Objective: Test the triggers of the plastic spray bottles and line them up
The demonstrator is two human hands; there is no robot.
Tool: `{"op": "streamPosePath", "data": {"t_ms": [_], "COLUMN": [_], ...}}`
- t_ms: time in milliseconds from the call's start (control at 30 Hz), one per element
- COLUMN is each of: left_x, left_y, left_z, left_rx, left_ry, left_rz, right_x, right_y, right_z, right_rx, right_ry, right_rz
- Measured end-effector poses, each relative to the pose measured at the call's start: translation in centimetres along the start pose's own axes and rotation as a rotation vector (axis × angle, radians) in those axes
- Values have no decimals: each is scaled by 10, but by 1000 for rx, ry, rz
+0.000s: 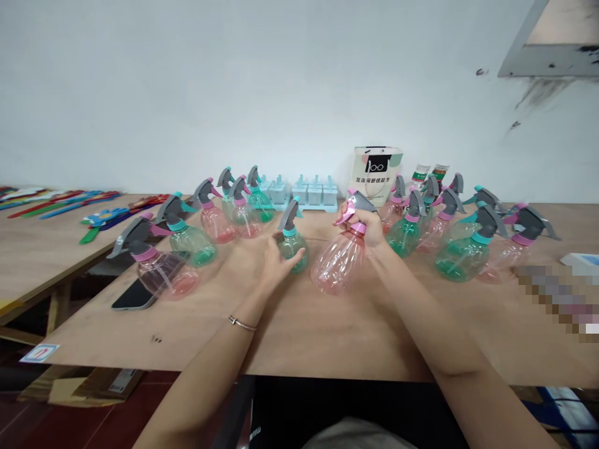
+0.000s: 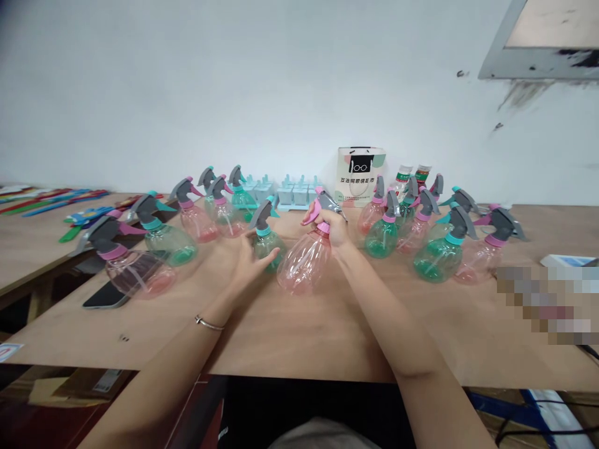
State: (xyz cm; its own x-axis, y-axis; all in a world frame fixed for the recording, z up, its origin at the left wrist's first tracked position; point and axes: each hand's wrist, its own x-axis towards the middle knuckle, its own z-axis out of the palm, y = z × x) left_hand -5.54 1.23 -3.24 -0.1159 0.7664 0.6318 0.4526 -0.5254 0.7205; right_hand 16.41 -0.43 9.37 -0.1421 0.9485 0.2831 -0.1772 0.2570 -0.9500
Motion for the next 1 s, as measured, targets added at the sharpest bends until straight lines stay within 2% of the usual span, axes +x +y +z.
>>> {"op": "streamPosePath", "data": {"t_ms": [133,233,367,533,800,1000], "left_x": [0,1,2,2,1,1], "left_y": [1,1,0,1,3,4], "left_z": [-2,-3,-4,-4,-5,-6], "left_rx": [17,17,13,34,25,9], "left_ry": [-23,-25,-34,-50,-57,-44], "left_rz": [-11,-7,-4,-27,-28,-24], "right_x": [-2,-5,-8,-8,-4,-3], "right_y": [-1,-2,-4,-1,6,5], "right_z": [0,1,6,8,4,4], "right_rx": [88,125,107,80,35,76], "right_ry": [38,-2,-56,-39,-16,1], "right_rz": [65,44,0,83,-117,7]}}
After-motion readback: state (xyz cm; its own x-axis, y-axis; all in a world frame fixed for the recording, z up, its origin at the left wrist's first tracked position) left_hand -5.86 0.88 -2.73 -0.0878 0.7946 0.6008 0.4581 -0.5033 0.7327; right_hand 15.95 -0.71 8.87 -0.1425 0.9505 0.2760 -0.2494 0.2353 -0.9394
